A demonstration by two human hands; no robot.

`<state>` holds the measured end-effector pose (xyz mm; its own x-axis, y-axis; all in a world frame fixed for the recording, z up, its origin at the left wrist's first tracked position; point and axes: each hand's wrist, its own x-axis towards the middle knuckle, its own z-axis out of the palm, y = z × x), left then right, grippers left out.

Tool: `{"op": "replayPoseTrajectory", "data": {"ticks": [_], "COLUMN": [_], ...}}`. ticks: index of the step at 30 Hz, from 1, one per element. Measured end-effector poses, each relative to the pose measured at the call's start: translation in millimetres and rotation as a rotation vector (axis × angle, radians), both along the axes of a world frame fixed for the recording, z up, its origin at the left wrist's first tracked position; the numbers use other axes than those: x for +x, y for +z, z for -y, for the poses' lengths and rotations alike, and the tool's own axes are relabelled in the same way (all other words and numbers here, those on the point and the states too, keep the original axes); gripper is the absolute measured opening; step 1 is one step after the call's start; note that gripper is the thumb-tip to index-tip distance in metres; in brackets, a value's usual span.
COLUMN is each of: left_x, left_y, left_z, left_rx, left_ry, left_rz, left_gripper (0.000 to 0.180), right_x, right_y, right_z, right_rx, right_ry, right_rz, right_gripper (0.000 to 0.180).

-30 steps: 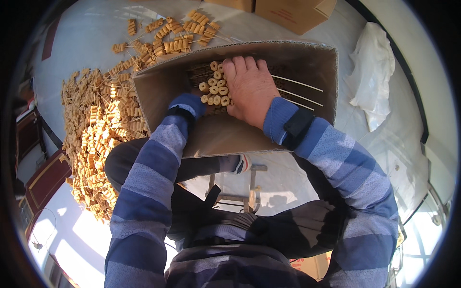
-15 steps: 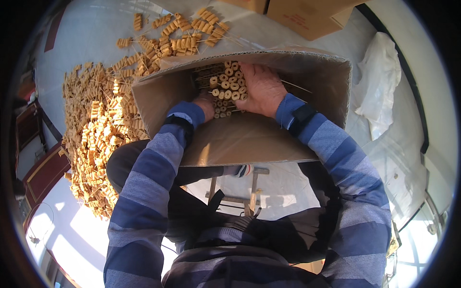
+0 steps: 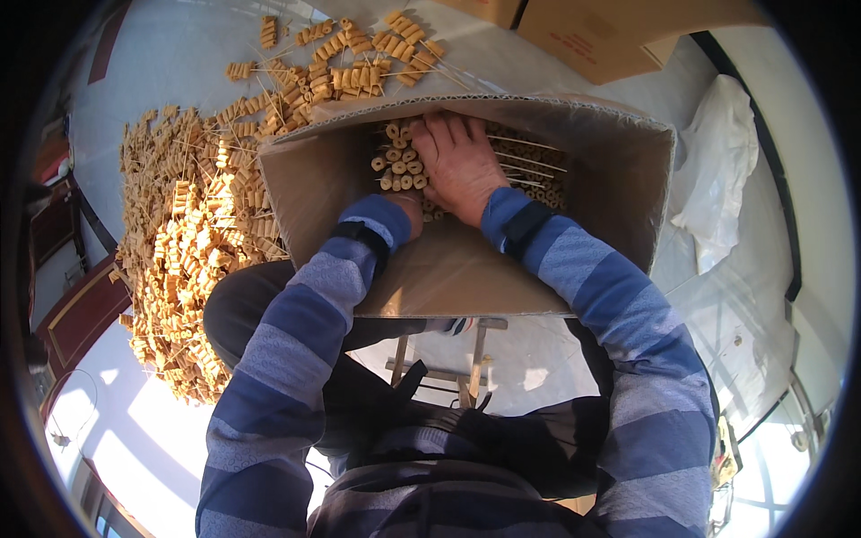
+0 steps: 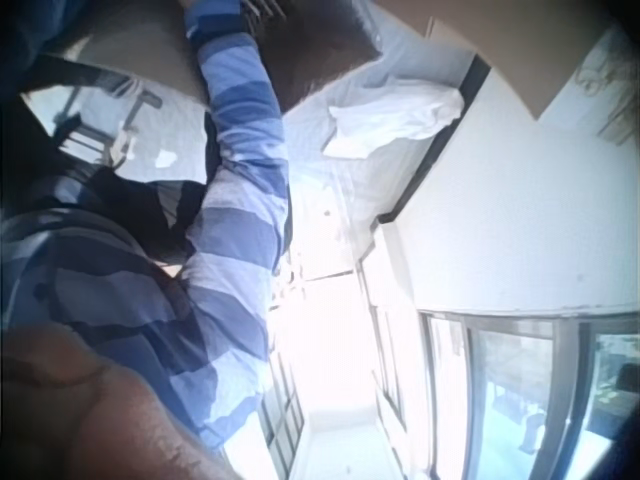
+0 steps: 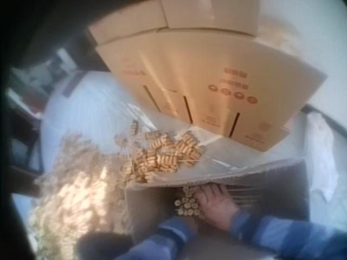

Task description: The person sits on the floor and repeatedly picks up small cylindrical snack pieces and wooden skewers, threading the snacks onto the skewers. The completed skewers are placed into a cardboard box nearby.

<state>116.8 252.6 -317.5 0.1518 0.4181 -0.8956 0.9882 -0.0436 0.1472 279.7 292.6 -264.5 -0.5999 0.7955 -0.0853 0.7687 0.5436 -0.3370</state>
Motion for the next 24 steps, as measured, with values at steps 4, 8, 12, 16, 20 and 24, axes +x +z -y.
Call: {"op": "replayPoseTrajectory", "data": {"ticks": [4, 8, 12, 16, 20, 24], "left_x": [1.1, -1.1, -1.7, -0.9, -1.4, 7.2], "left_y": [-6.2, 0.0, -6.8, -24.1, -18.3, 2.6], "left_z": [-1.5, -3.4, 0.9, 14.6, 24.5, 10.9], "left_rx": [-0.009, -0.001, -0.007, 0.096, 0.184, 0.08], "left_ry": [0.028, 0.049, 0.053, -0.003, 0.011, 0.029], "left_rz": [0.007, 0.017, 0.009, 0.016, 0.024, -0.019], "left_gripper": [0.042, 0.044, 0.044, 0.067, 0.05, 0.054], "right_x": [-1.7, -11.1, -18.1, -26.9, -35.8, -37.0], "right_y": [-13.4, -27.4, -34.3, -41.3, -50.7, -64.3], "right_z": [-2.5, -8.0, -7.2, -9.3, -10.2, -14.1], "right_rx": [0.07, 0.078, 0.11, 0.103, 0.089, 0.086], "right_ry": [0.04, 0.112, 0.1, 0.102, 0.108, 0.137], "right_rz": [0.007, 0.063, 0.047, 0.075, 0.074, 0.038], "right_gripper": [0.085, 0.077, 0.07, 0.067, 0.065, 0.063]}}
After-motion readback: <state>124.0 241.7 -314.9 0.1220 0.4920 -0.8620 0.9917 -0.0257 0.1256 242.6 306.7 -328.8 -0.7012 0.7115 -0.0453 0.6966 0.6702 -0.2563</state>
